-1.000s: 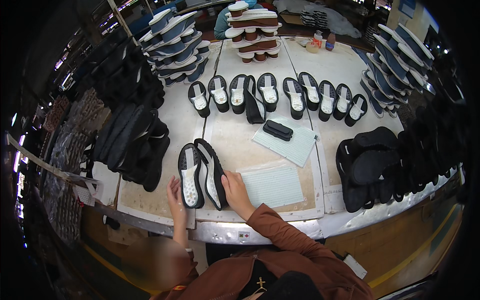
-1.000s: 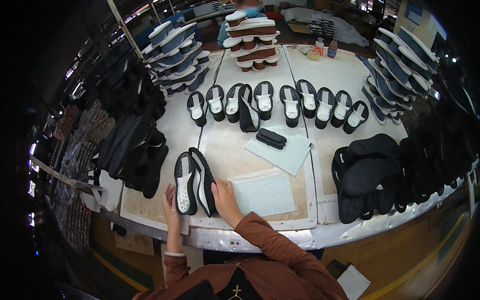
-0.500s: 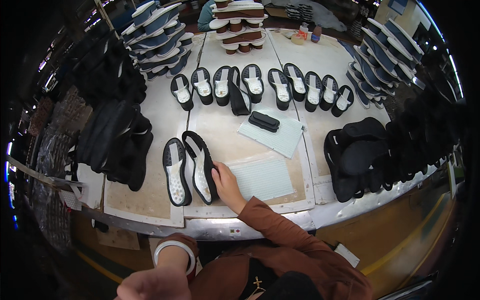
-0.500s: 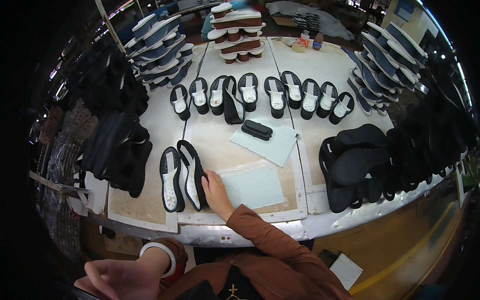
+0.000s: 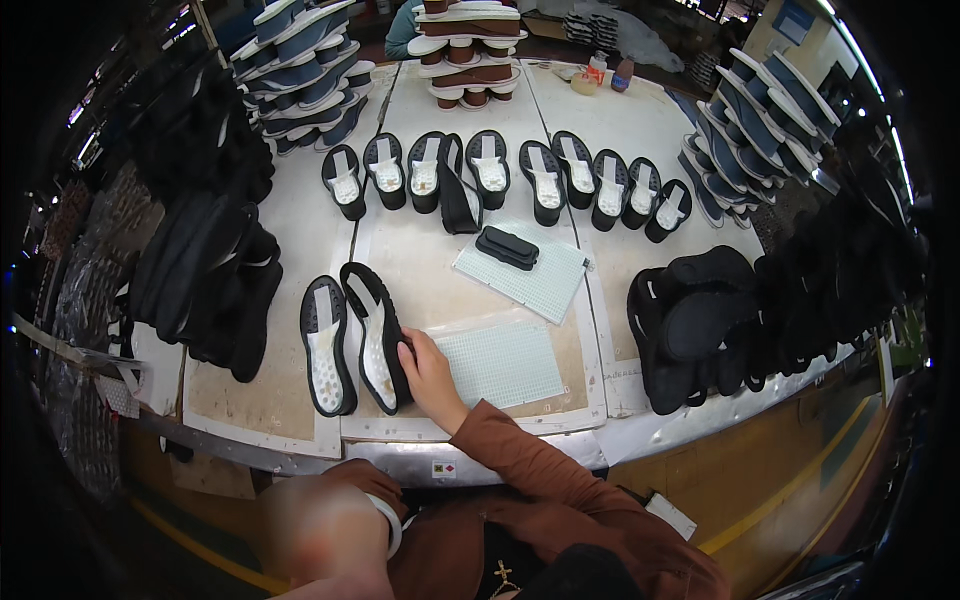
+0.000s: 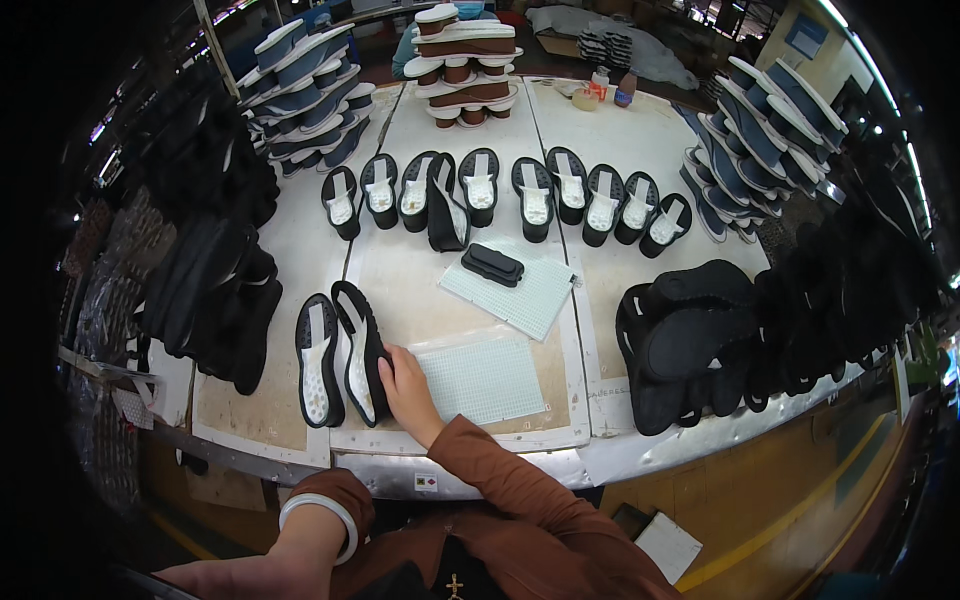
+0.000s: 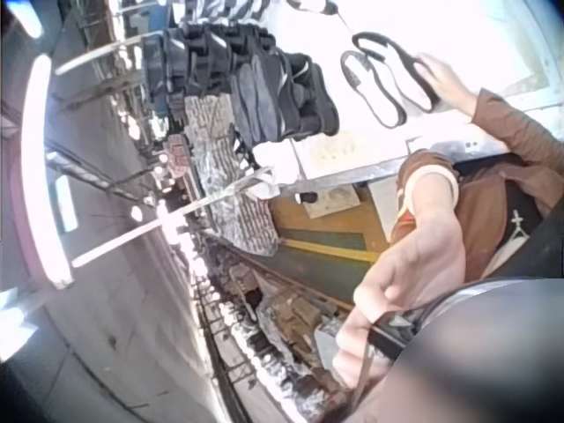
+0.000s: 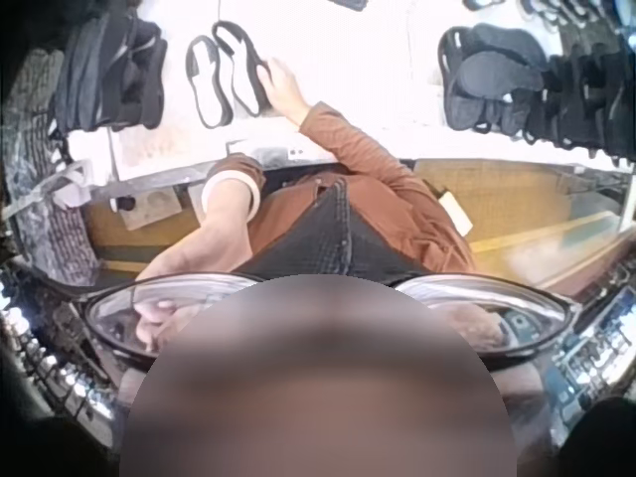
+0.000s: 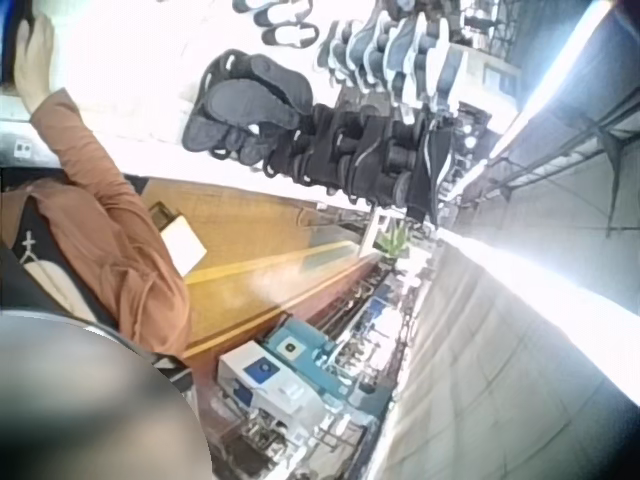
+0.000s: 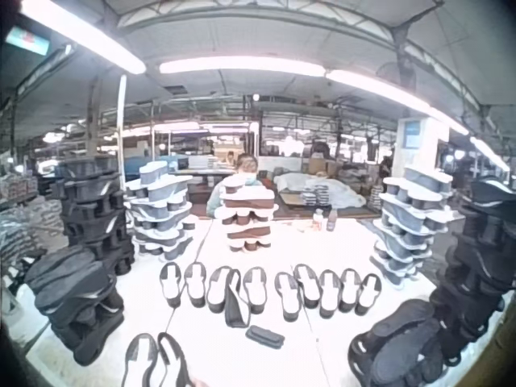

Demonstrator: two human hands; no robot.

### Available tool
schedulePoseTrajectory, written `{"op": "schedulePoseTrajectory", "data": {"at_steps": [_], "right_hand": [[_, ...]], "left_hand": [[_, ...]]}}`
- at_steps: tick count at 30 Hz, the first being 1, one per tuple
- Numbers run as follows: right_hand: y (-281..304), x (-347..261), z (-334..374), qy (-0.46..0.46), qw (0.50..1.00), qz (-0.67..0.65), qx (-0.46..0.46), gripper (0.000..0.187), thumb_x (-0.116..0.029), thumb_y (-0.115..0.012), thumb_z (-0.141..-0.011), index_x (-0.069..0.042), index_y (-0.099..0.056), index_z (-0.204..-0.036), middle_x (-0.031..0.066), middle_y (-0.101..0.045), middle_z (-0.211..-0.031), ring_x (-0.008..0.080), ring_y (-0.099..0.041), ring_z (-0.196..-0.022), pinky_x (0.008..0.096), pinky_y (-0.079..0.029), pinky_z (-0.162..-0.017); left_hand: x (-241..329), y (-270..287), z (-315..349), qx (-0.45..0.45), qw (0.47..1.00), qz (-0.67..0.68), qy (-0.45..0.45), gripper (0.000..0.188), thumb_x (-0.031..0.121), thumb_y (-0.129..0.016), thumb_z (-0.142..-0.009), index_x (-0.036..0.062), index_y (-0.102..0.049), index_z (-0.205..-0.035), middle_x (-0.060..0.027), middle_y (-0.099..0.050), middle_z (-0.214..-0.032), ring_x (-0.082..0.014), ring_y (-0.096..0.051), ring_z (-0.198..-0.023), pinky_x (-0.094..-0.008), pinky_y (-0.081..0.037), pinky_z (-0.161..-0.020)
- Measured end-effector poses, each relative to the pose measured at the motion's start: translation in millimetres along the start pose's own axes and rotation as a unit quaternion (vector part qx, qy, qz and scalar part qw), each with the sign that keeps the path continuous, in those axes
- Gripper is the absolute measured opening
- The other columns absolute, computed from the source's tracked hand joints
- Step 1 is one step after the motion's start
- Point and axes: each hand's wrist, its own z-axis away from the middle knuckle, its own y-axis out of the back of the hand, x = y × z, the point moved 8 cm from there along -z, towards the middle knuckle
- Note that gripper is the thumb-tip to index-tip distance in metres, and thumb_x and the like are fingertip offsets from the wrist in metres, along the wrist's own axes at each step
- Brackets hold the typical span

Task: The person applies adhesive to the soles of black slippers using a small brush, then presses the sole onto the upper and stacks the finished pairs on the table. The process is repeated for multiple pairs.

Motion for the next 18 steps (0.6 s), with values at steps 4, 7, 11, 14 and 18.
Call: {"op": "schedulePoseTrajectory", "data": {"at_steps": [4, 7, 11, 14, 18], "right_hand": [[-3, 5, 1, -0.033, 0.999, -0.014, -0.010, 0.031, -0.017, -0.053, -0.107, 0.006, -0.056, -0.126, 0.0272, -0.063, -0.120, 0.0446, -0.060, -0.114, 0.0441, -0.048, -0.100], [-2, 4, 1, -0.030, 0.999, -0.010, -0.012, 0.031, -0.018, -0.053, -0.107, 0.006, -0.056, -0.126, 0.0273, -0.063, -0.120, 0.0447, -0.060, -0.114, 0.0443, -0.047, -0.100], [-2, 4, 0, -0.035, 0.999, -0.024, -0.017, 0.031, -0.018, -0.053, -0.107, 0.006, -0.056, -0.127, 0.0274, -0.063, -0.121, 0.0448, -0.060, -0.114, 0.0445, -0.047, -0.100], [-1, 1, 0, -0.026, 1.000, -0.011, -0.013, 0.030, -0.018, -0.053, -0.107, 0.006, -0.056, -0.126, 0.0272, -0.063, -0.120, 0.0451, -0.060, -0.113, 0.0450, -0.047, -0.099], [-1, 1, 1, -0.018, 1.000, -0.007, -0.012, 0.029, -0.018, -0.053, -0.107, 0.006, -0.057, -0.123, 0.0270, -0.063, -0.118, 0.0455, -0.059, -0.111, 0.0458, -0.047, -0.098]], "left_hand": [[3, 0, 2, 0.031, 0.998, 0.046, -0.017, 0.045, 0.021, -0.056, -0.101, -0.0094, -0.050, -0.133, -0.0261, -0.051, -0.133, -0.0335, -0.050, -0.112, -0.0470, -0.041, -0.097], [2, -1, 2, 0.028, 0.999, 0.033, -0.028, 0.045, 0.022, -0.058, -0.100, -0.0100, -0.051, -0.130, -0.0250, -0.052, -0.130, -0.0327, -0.051, -0.110, -0.0474, -0.041, -0.097], [-3, -2, 3, 0.042, 0.996, 0.070, -0.028, 0.037, 0.017, -0.057, -0.101, -0.0102, -0.052, -0.126, -0.0206, -0.056, -0.121, -0.0298, -0.053, -0.104, -0.0451, -0.042, -0.096], [-8, -3, 3, 0.056, 0.993, 0.106, -0.006, 0.031, 0.013, -0.052, -0.104, -0.0096, -0.053, -0.125, -0.0174, -0.057, -0.115, -0.0276, -0.054, -0.100, -0.0434, -0.043, -0.097], [-4, -11, 1, 0.034, 0.999, 0.021, 0.023, 0.026, 0.010, -0.047, -0.106, -0.0083, -0.054, -0.124, -0.0155, -0.057, -0.111, -0.0272, -0.056, -0.103, -0.0438, -0.044, -0.099]]}}
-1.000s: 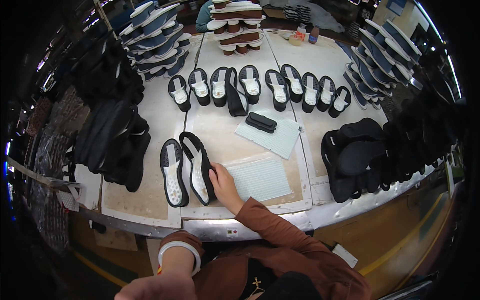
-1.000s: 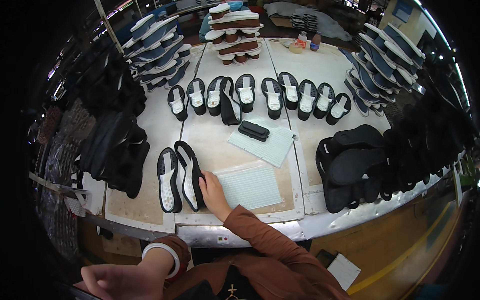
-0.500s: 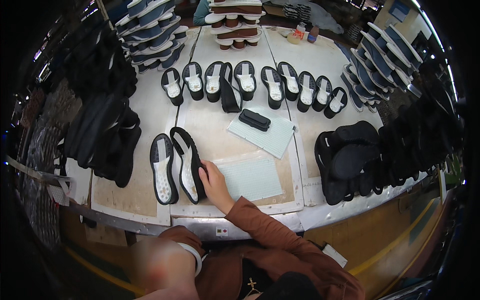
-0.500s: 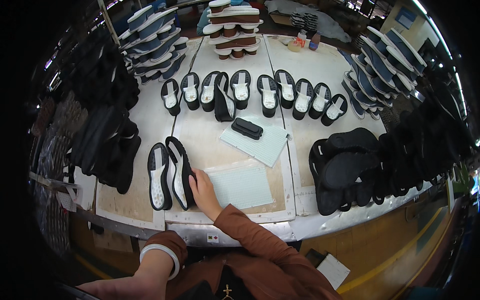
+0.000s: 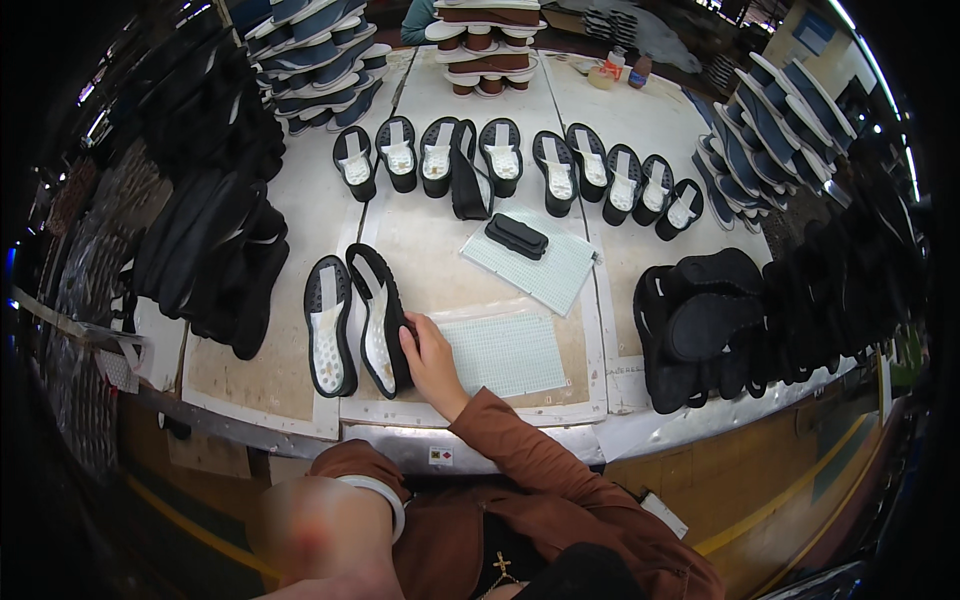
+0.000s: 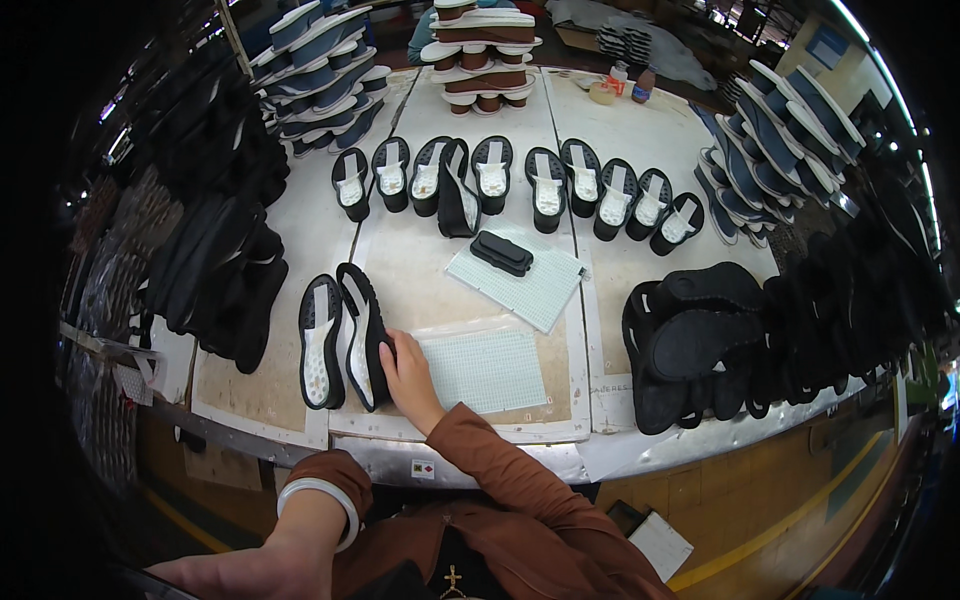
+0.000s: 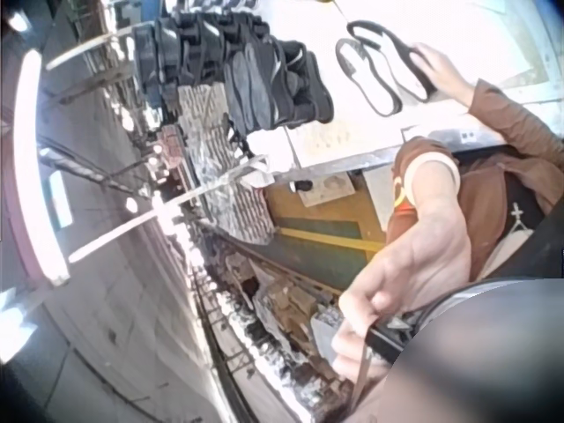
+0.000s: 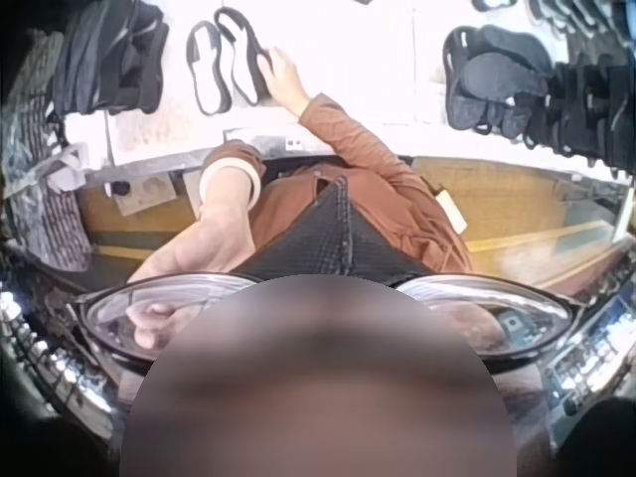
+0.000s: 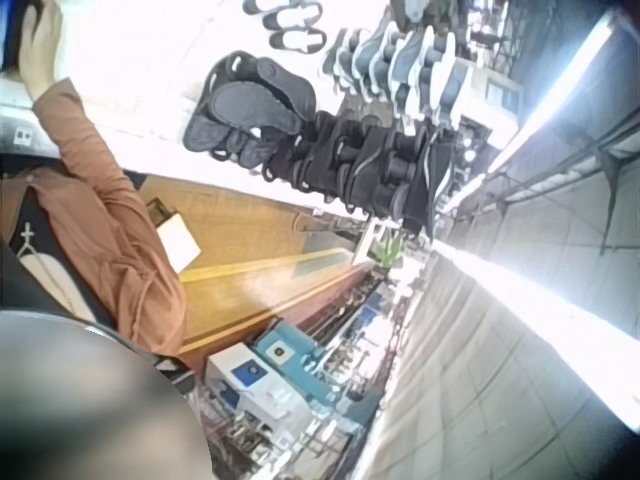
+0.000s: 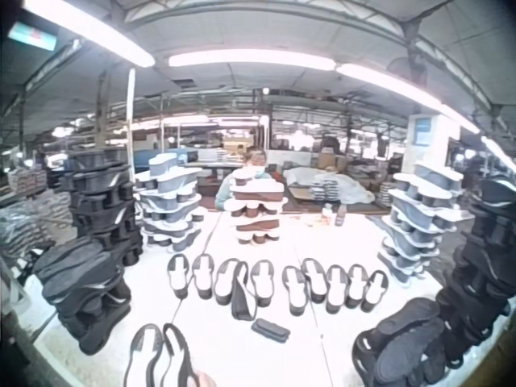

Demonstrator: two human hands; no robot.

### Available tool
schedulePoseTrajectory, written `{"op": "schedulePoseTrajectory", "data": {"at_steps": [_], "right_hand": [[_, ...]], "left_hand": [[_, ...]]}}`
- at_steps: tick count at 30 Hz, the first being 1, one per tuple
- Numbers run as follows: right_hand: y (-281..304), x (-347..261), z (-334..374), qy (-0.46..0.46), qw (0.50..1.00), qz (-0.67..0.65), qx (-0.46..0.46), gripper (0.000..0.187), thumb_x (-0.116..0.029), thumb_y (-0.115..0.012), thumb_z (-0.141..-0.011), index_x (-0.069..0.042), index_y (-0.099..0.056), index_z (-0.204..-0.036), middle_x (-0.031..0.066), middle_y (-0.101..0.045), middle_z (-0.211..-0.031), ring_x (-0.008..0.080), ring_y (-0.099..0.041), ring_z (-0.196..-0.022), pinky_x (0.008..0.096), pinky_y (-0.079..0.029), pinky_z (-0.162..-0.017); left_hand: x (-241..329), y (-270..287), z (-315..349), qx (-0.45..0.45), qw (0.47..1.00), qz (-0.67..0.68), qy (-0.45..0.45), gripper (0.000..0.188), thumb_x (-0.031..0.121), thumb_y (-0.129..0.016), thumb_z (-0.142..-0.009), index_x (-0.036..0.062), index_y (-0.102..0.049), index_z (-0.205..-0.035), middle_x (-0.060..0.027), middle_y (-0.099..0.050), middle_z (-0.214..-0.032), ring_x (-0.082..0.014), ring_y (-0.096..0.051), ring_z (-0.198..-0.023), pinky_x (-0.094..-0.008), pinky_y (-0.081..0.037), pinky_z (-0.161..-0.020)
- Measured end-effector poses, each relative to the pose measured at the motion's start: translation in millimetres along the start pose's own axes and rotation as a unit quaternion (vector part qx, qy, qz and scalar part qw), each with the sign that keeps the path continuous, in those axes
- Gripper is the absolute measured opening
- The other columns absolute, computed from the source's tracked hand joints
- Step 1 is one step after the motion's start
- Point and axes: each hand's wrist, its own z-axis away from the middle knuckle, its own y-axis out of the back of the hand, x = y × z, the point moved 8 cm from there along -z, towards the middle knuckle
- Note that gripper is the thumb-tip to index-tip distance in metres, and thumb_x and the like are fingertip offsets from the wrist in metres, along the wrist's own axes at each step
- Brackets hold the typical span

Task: The person applies adhesive to the soles of black slippers using a small brush, then presses the sole onto the upper and stacks the finished pairs on the table. The process is repeated for multiple pairs.

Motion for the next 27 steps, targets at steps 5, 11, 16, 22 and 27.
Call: {"op": "schedulePoseTrajectory", "data": {"at_steps": [5, 11, 16, 22, 27], "right_hand": [[0, 3, 0, 0.011, 1.000, 0.017, 0.009, 0.030, -0.017, -0.055, -0.106, 0.006, -0.057, -0.126, 0.0255, -0.066, -0.118, 0.0391, -0.066, -0.109, 0.0402, -0.051, -0.095], [1, 4, -1, 0.008, 1.000, 0.010, 0.013, 0.029, -0.016, -0.055, -0.106, 0.005, -0.058, -0.126, 0.0250, -0.067, -0.117, 0.0391, -0.067, -0.108, 0.0399, -0.052, -0.093], [3, -1, -1, 0.000, 1.000, 0.005, 0.011, 0.030, -0.019, -0.051, -0.108, 0.005, -0.057, -0.125, 0.0275, -0.067, -0.113, 0.0434, -0.066, -0.105, 0.0425, -0.051, -0.092], [2, 7, 0, -0.039, 0.999, 0.002, -0.007, 0.032, -0.021, -0.045, -0.111, 0.004, -0.057, -0.128, 0.0300, -0.068, -0.111, 0.0464, -0.067, -0.104, 0.0444, -0.052, -0.089], [3, 8, -1, -0.024, 0.999, 0.027, 0.005, 0.033, -0.024, -0.044, -0.111, 0.001, -0.057, -0.129, 0.0281, -0.070, -0.108, 0.0427, -0.070, -0.100, 0.0432, -0.053, -0.085]], "left_hand": [[15, 0, -3, -0.007, 0.999, 0.036, 0.000, 0.027, 0.015, -0.050, -0.106, -0.0070, -0.056, -0.122, -0.0154, -0.060, -0.118, -0.0298, -0.056, -0.117, -0.0476, -0.042, -0.109], [26, 5, -15, -0.062, 0.963, -0.260, -0.038, 0.028, 0.024, -0.048, -0.107, -0.0004, -0.051, -0.119, -0.0109, -0.053, -0.114, -0.0274, -0.049, -0.111, -0.0478, -0.037, -0.108], [22, 42, -4, -0.106, 0.885, -0.446, 0.077, 0.029, 0.038, -0.051, -0.103, 0.0121, -0.051, -0.090, -0.0001, -0.045, -0.076, -0.0190, -0.052, -0.079, -0.0338, -0.043, -0.078], [31, 222, 97, -0.325, 0.401, -0.701, 0.493, 0.039, 0.031, -0.044, -0.108, -0.0051, -0.059, -0.116, -0.0177, -0.062, -0.112, -0.0296, -0.061, -0.108, -0.0379, -0.047, -0.096], [146, 339, 152, -0.192, 0.213, -0.738, 0.611, 0.051, 0.034, -0.039, -0.112, -0.0068, -0.056, -0.138, -0.0247, -0.058, -0.138, -0.0378, -0.054, -0.125, -0.0452, -0.038, -0.111]]}}
